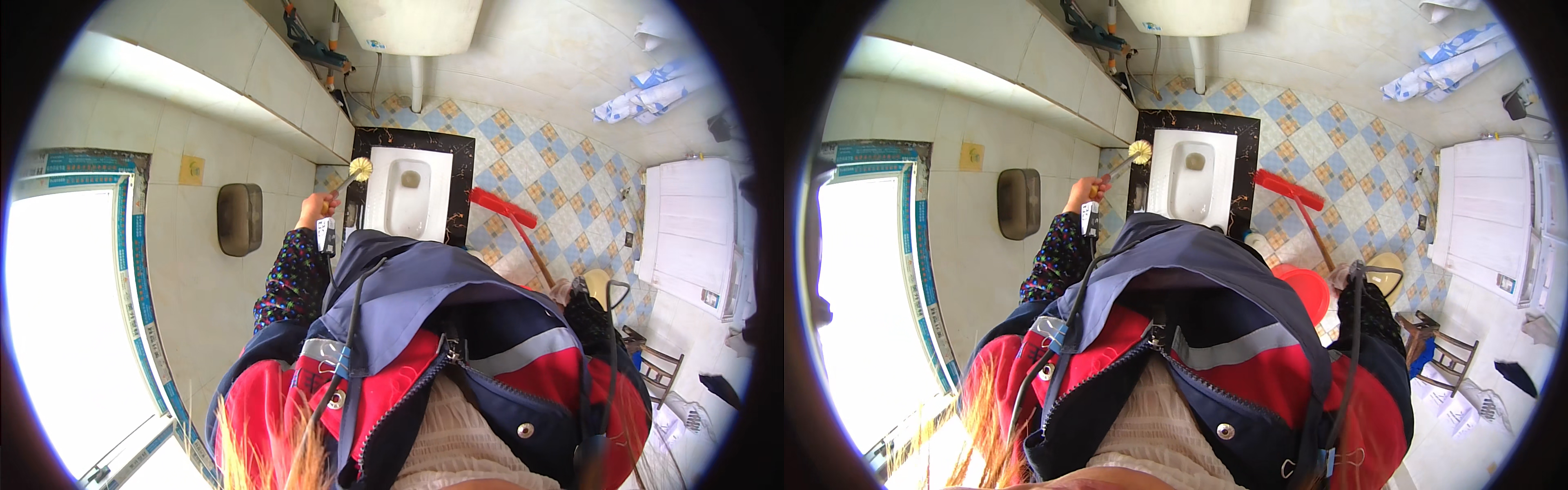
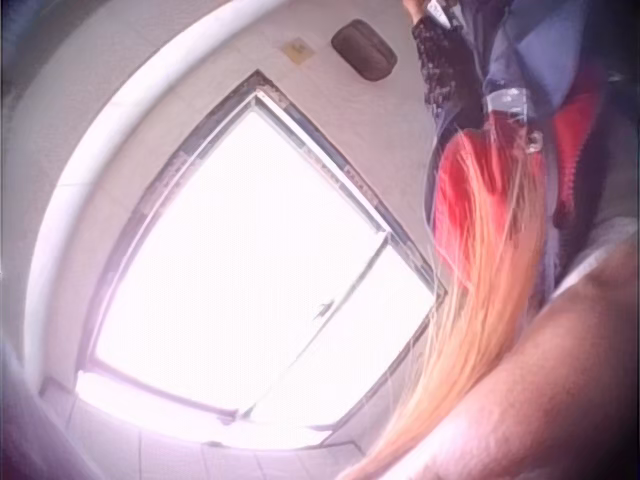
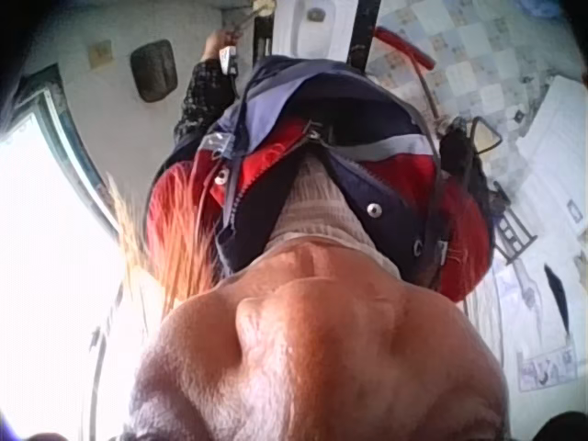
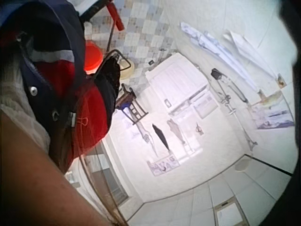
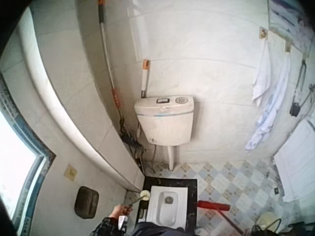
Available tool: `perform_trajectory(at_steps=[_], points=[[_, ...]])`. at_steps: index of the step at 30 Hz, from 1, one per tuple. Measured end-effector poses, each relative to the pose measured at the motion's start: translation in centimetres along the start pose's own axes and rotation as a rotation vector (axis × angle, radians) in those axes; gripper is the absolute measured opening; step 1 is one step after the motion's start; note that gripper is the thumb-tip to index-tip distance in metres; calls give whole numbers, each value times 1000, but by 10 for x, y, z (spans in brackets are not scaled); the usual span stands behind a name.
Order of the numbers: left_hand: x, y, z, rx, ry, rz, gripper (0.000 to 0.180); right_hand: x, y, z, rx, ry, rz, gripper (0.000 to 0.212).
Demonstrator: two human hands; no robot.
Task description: The person scrubs a toilet bowl with a long-handled brush, rinses a plastic container at the sink, and then uses a handheld sprayer to rinse the toilet and floor. They move between the toilet, sink, and floor areas while handling cleaning tools and containers.
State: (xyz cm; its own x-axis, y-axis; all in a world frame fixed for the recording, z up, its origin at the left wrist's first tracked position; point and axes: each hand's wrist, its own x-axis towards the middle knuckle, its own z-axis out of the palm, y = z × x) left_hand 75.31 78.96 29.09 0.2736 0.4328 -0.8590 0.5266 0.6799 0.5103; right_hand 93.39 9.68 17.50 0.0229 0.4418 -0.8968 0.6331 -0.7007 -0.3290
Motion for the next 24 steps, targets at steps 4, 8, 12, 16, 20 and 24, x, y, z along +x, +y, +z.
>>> perform_trajectory(at_steps=[4, 8, 12, 16, 20, 24], points=[[35, 47, 38, 49, -16, 99, 19, -21, 25, 0, 124, 137, -181, 25], [74, 82, 70, 68, 13, 92, 16, -51, 4, 6, 326, 484, -63, 26], [134, 110, 88, 194, -21, 69, 16, -70, -39, -14, 258, 664, 439, 26], [193, 129, 97, 140, -164, -18, 16, -85, -85, -83, 141, 807, 629, 26], [228, 142, 93, 303, -212, -4, 16, -86, -111, -175, -111, 923, 714, 26], [247, 155, 83, 125, -203, -158, 16, -83, -96, -254, -348, 952, 776, 19]])
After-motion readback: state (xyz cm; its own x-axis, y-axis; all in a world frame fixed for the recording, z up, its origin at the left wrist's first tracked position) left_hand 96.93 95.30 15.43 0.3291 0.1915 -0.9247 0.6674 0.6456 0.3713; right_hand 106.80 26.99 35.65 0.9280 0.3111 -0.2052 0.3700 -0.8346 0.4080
